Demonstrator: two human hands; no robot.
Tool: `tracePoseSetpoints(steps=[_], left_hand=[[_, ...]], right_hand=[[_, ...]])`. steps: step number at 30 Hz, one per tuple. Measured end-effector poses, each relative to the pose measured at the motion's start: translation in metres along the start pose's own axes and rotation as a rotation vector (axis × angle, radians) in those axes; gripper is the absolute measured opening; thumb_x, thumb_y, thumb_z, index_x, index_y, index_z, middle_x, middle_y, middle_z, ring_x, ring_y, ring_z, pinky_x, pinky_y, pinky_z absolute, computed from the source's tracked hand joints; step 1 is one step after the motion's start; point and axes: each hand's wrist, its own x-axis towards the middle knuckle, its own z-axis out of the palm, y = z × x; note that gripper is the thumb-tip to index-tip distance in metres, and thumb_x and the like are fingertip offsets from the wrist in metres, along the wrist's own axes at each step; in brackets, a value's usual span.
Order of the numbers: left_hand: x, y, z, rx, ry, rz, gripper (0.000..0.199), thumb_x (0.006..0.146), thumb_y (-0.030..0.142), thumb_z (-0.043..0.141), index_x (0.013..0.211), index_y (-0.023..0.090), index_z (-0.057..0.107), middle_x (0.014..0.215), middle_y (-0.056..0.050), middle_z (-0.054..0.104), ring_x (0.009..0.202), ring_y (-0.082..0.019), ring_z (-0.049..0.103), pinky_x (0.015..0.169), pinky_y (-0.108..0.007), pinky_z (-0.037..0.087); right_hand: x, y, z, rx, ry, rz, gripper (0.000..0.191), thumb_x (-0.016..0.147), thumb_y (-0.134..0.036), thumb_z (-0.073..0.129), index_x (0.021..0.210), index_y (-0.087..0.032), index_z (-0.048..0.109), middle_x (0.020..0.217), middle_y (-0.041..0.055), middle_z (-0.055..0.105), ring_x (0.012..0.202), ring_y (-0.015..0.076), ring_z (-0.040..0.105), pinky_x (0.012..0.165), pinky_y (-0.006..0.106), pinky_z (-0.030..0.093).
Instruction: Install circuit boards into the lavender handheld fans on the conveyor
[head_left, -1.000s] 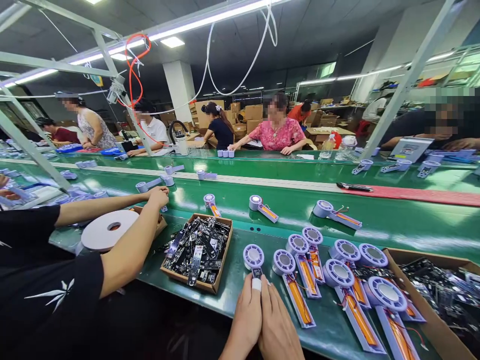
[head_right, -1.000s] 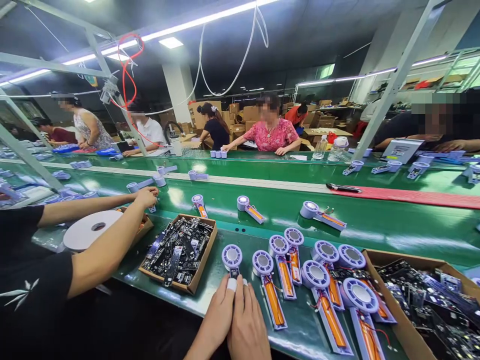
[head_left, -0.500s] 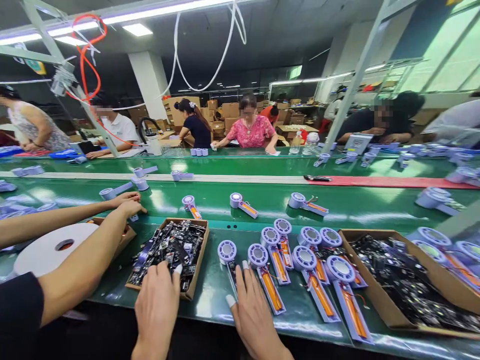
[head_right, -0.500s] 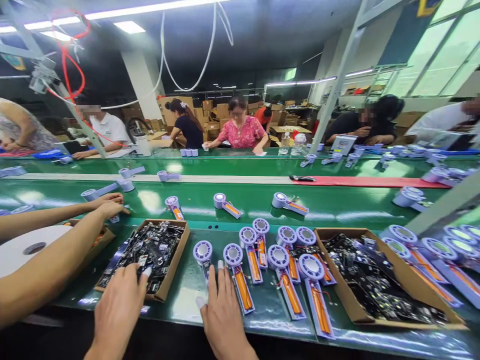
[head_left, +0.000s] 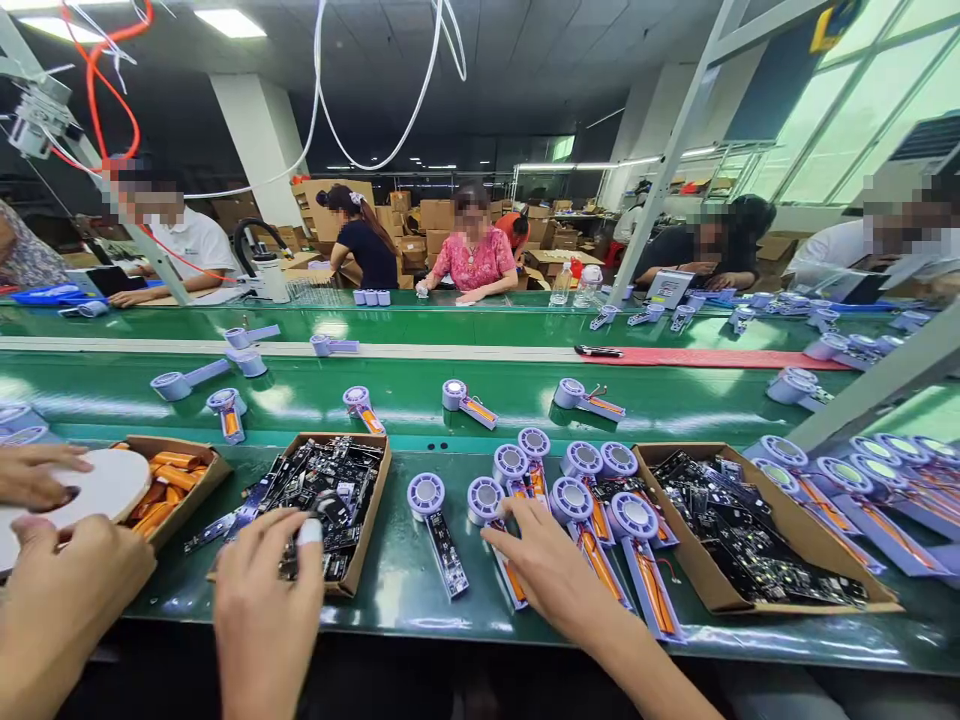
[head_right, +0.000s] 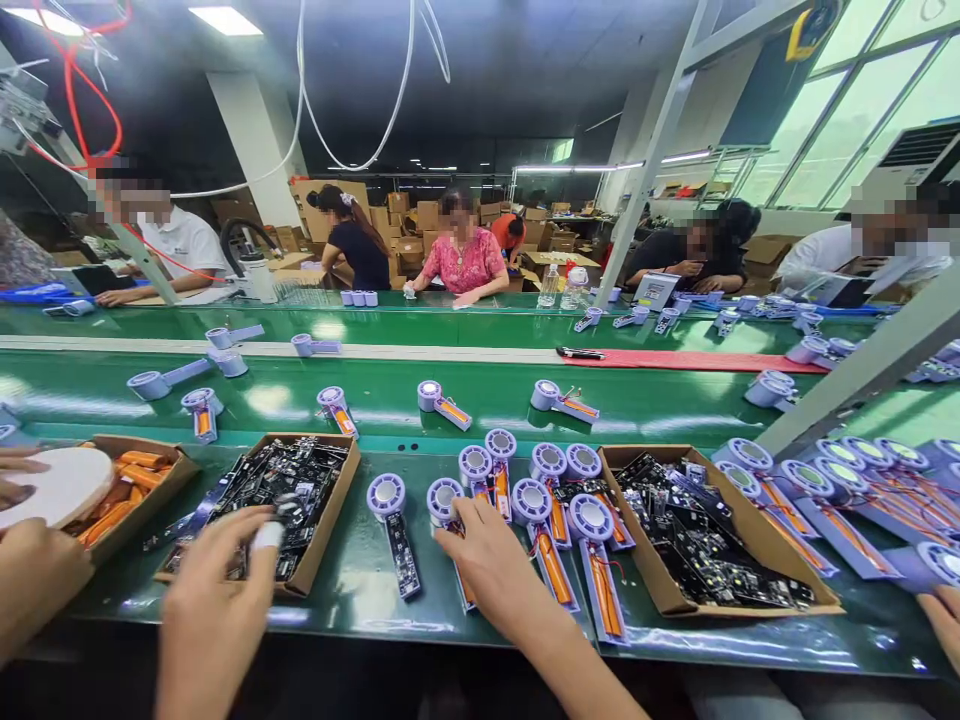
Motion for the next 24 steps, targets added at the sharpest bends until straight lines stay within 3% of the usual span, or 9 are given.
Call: tracePoseSetpoints(steps=[3,5,7,9,13,16,20,24], left_hand=[[-0.04,0.028,0.036,-0.498,-0.275,-0.214,0.026,0.082,0.041,0.058,0.099,0.023,0.067,0.095,-0.006,0.071,0.09,-0.026,0.064,0.079,-0.034,0.051],[-0.066,0.056,0.06,-0.746,-0.476,-0.385,0.026,0.08,0.043,0.06,0.092,0.022,0.067,0.086,-0.006,0.072,0.08,-0.023,0.066,0.074,-0.032,0.052],[-0.083,0.08,0.077,-0.927,-0.599,-0.544,0.028,0.077,0.047,0.062,0.085,0.02,0.065,0.079,-0.005,0.071,0.071,-0.021,0.067,0.068,-0.031,0.052],[-0.089,0.092,0.084,-0.974,-0.629,-0.626,0.032,0.075,0.051,0.062,0.08,0.02,0.062,0.077,-0.006,0.071,0.067,-0.02,0.066,0.065,-0.031,0.051],[-0.088,0.077,0.077,-0.799,-0.521,-0.589,0.035,0.074,0.055,0.059,0.081,0.022,0.058,0.078,-0.006,0.071,0.061,-0.021,0.065,0.064,-0.033,0.051],[-0.092,0.051,0.072,-0.653,-0.444,-0.522,0.029,0.081,0.052,0.051,0.086,0.023,0.056,0.076,-0.004,0.069,0.06,-0.02,0.063,0.065,-0.033,0.049],[-0.102,0.035,0.074,-0.73,-0.589,-0.553,0.026,0.083,0.046,0.049,0.091,0.022,0.055,0.073,-0.001,0.063,0.065,-0.018,0.06,0.066,-0.03,0.048],[-0.104,0.042,0.078,-0.773,-0.651,-0.668,0.037,0.079,0.046,0.056,0.103,0.018,0.057,0.068,0.001,0.059,0.063,-0.017,0.056,0.062,-0.028,0.047]], right_hand=[[0.006,0.005,0.009,-0.021,-0.077,-0.012,0.023,0.082,0.001,0.052,0.084,-0.019,0.065,0.095,0.0081,0.056,0.089,0.0251,0.053,0.074,0.038,0.05],[0.005,0.008,0.016,0.07,-0.064,0.017,0.022,0.084,-0.001,0.052,0.086,-0.019,0.064,0.095,0.0072,0.057,0.09,0.0236,0.053,0.076,0.037,0.049],[0.0,0.009,0.021,0.231,-0.008,0.085,0.022,0.087,-0.003,0.051,0.094,-0.02,0.063,0.101,0.0072,0.057,0.095,0.0221,0.055,0.082,0.036,0.049],[-0.006,0.007,0.022,0.397,0.066,0.18,0.021,0.09,-0.006,0.048,0.098,-0.02,0.062,0.105,0.0072,0.058,0.099,0.0206,0.056,0.086,0.035,0.048],[-0.018,-0.008,0.019,0.613,0.163,0.317,0.016,0.094,-0.016,0.046,0.096,-0.021,0.061,0.1,0.0058,0.065,0.095,0.0194,0.061,0.085,0.032,0.049],[-0.026,-0.019,0.022,0.632,0.15,0.295,0.019,0.095,-0.017,0.045,0.1,-0.022,0.062,0.101,0.005,0.067,0.095,0.0191,0.062,0.086,0.032,0.049],[-0.031,-0.026,0.029,0.595,0.128,0.223,0.027,0.094,-0.011,0.043,0.106,-0.024,0.063,0.102,0.0043,0.067,0.096,0.0197,0.061,0.087,0.034,0.049],[-0.028,-0.027,0.028,0.647,0.115,0.201,0.032,0.095,-0.011,0.042,0.116,-0.025,0.062,0.104,0.005,0.068,0.097,0.02,0.061,0.085,0.035,0.051]])
